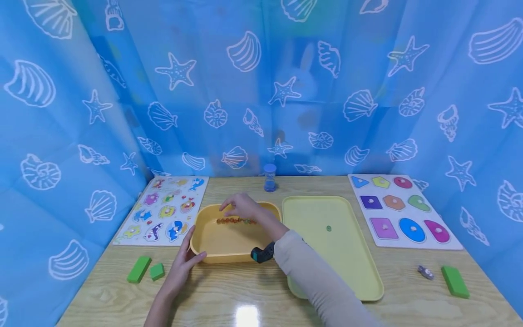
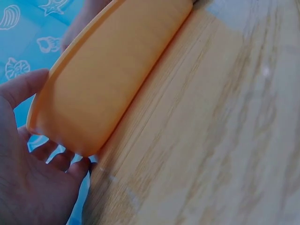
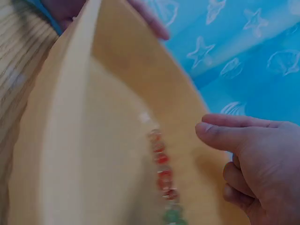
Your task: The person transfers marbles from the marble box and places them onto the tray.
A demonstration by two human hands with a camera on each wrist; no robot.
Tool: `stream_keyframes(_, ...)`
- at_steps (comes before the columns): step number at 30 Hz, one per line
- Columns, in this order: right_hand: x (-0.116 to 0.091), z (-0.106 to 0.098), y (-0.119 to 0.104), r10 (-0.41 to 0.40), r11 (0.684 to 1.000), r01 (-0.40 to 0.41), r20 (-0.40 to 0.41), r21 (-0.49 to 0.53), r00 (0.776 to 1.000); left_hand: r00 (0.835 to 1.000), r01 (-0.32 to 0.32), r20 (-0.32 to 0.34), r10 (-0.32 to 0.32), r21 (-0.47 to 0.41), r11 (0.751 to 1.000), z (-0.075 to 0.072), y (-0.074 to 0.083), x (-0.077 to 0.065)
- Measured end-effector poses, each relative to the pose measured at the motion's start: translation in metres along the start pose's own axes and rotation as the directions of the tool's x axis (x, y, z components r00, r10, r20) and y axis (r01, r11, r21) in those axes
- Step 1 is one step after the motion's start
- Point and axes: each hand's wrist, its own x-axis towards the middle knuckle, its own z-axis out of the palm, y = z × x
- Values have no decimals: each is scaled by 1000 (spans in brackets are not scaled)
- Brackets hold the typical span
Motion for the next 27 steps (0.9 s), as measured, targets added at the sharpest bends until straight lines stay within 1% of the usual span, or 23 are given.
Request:
stream_keyframes(4,5,12,4,90,996,-89,35,-30,995,1000,-10,2,10,0,1000,1,0,0)
stream_keyframes(6,6,16,6,97,994,-95,42,-53,994,1000,-19,3,19,-4,1000,0,0,0)
stream_keyframes(7,6,17,7,92,994,-88,47,-66,995,1000,-24,5,24,-7,1000,0,0,0)
stream_keyframes(10,6,20,11,38,991,-32,48,-131,998,1000,-29,8,29,-3,1000,-1,-1,0)
stream_keyframes(13,7,23,15,0,983,11,60,-183,998,1000,-16,8,15,8,1000,-1,-1,0)
stream_keyframes(17,7,28,19,-3,978,16,63,-208,998,1000,4,9,-4,9,1000,-1,-2,2)
stream_keyframes(23,6,26,17,12,981,-3,43,-194,999,1000,2,4,-3,12,1000,0,-1,1)
stream_keyframes(25,4,20,14,-4,984,9,28,-179,1000,1000,-1,0,1,14,1000,0,0,1)
stream_keyframes(27,-1,8,9,-23,989,23,4,-145,1000,1000,2,-7,-2,17,1000,0,0,0)
